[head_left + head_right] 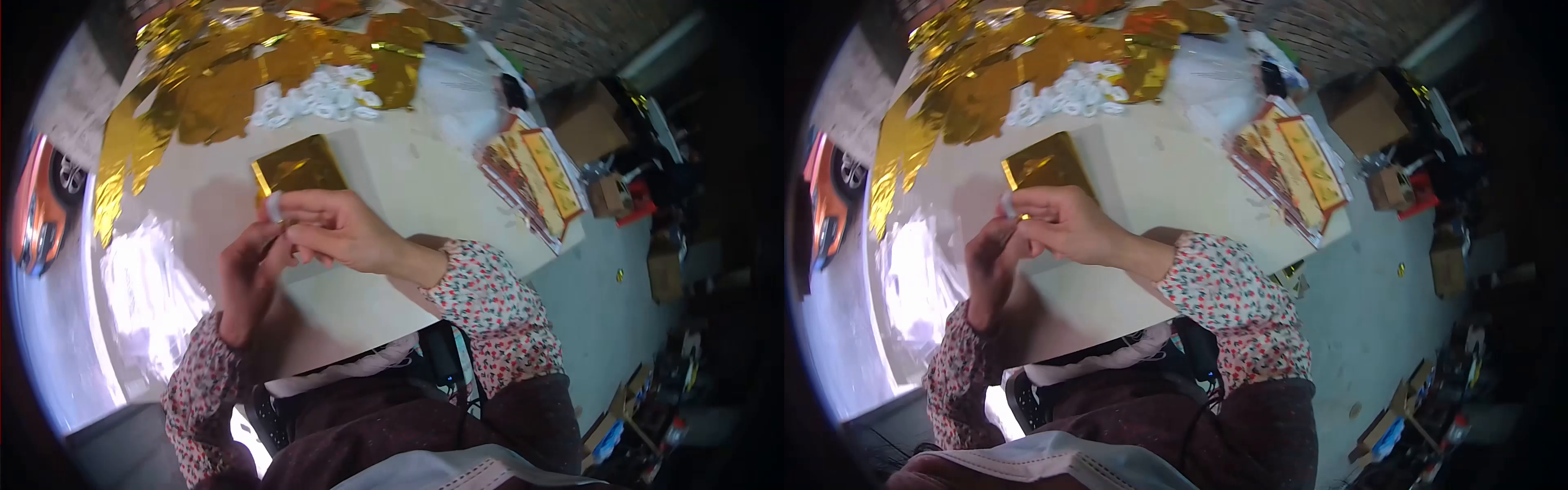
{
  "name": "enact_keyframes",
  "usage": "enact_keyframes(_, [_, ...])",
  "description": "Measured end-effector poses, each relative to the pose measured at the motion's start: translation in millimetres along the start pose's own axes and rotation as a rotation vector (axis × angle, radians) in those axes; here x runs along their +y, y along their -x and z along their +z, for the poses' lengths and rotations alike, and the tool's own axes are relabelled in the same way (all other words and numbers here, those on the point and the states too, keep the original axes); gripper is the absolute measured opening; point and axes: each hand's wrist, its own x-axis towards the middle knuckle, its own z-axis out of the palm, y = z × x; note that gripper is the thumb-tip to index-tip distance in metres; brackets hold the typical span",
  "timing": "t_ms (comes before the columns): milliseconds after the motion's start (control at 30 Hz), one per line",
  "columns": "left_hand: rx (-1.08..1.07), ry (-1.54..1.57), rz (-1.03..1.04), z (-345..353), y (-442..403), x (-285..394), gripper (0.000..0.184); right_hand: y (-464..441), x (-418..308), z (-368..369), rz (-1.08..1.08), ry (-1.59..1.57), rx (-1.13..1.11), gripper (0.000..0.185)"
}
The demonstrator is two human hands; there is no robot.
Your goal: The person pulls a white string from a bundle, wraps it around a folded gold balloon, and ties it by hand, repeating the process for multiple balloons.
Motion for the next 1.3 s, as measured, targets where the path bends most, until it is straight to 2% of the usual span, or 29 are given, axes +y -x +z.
enact_keyframes(133, [0.098,-0.643,0.522,-18,-12,10,0.022,-3,3,8,0.040,0.014,0.050,0.039])
enact_keyframes(233, [0.107,-0.668,0.693,-29,-17,3,0.020,-1,11,14,0.107,-0.042,0.052,0.036])
enact_keyframes(300, [-0.044,-0.833,0.605,-33,-17,12,0.017,-4,9,11,0.210,-0.036,0.006,0.032])
enact_keyframes(400, [-0.044,-0.649,0.337,-31,-17,10,0.018,-6,9,5,0.277,-0.011,-0.013,0.025])
enact_keyframes(500, [-0.014,-0.295,0.257,-26,-21,9,0.023,-5,8,4,0.264,0.000,-0.008,0.019])
enact_keyframes(600, [-0.274,0.226,-0.254,-31,-17,15,0.026,-3,3,2,0.272,0.031,-0.027,0.019])
enact_keyframes(800, [-0.277,0.518,-0.354,-31,-12,11,0.020,0,-7,2,0.248,0.071,-0.029,0.018])
enact_keyframes(1000, [-0.299,0.531,-0.347,-29,-10,12,0.013,2,-11,1,0.255,0.099,-0.093,0.016])
enact_keyframes(1200, [-0.432,0.722,-0.330,-29,-9,15,0.013,4,-17,3,0.258,0.046,-0.179,0.016])
enact_keyframes(1300, [-0.325,0.630,-0.316,-25,-7,6,0.012,4,-16,2,0.273,0.057,-0.125,0.015])
